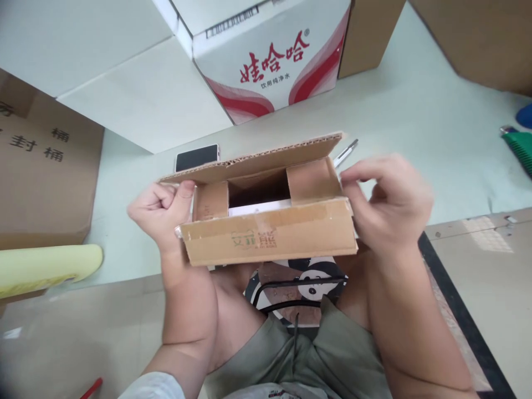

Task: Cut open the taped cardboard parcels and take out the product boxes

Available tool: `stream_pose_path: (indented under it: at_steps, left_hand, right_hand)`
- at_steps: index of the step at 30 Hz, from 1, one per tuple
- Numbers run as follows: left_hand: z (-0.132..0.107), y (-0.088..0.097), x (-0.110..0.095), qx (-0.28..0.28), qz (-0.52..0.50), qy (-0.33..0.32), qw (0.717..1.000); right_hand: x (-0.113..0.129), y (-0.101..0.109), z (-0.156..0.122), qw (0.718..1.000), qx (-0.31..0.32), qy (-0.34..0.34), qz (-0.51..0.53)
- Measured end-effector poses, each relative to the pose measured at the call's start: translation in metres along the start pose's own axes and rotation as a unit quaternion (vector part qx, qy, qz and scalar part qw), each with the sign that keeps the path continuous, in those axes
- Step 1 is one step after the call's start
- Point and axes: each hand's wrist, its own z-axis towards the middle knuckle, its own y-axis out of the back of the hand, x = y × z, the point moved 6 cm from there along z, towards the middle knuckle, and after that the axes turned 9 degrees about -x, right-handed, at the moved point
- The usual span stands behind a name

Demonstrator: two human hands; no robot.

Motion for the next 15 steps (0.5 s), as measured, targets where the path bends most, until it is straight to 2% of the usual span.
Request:
stream_pose_path:
  at_steps: [2, 4, 7, 9, 10, 12, 15]
  left_hand:
    - [-0.003, 0.001, 0.002, 0.032, 0.006, -0.003, 0.999]
    - [-0.005, 0.001, -0.001, 0.091, 0.008, -0.01, 0.996]
    - [-0.014, -0.004, -0.013, 0.273, 0.032, -0.043, 0.96]
    - [-0.024, -0.005, -0.02, 0.378, 0.065, -0.08, 0.92]
    - [-0.027, -0.003, -0.024, 0.404, 0.079, -0.101, 0.906]
    - [-0.031, 0.001, -0.028, 0.414, 0.085, -0.141, 0.895]
    - [-0.033, 0.004, -0.028, 0.393, 0.042, -0.175, 0.902]
  right_hand:
    - [0.024, -0.006, 0.003, 0.986, 0.111, 0.027, 0.118]
    - [0.034, -0.012, 0.0, 0.958, 0.234, 0.045, 0.16]
    - [0.038, -0.011, -0.01, 0.92, 0.359, 0.094, 0.124]
    - [0.04, -0.009, -0.015, 0.906, 0.399, 0.115, 0.083]
    - [0.042, -0.008, -0.017, 0.904, 0.406, 0.12, 0.059]
    - [0.049, -0.008, -0.02, 0.9, 0.416, 0.125, 0.02]
    - [0.062, -0.012, -0.023, 0.899, 0.414, 0.139, -0.008]
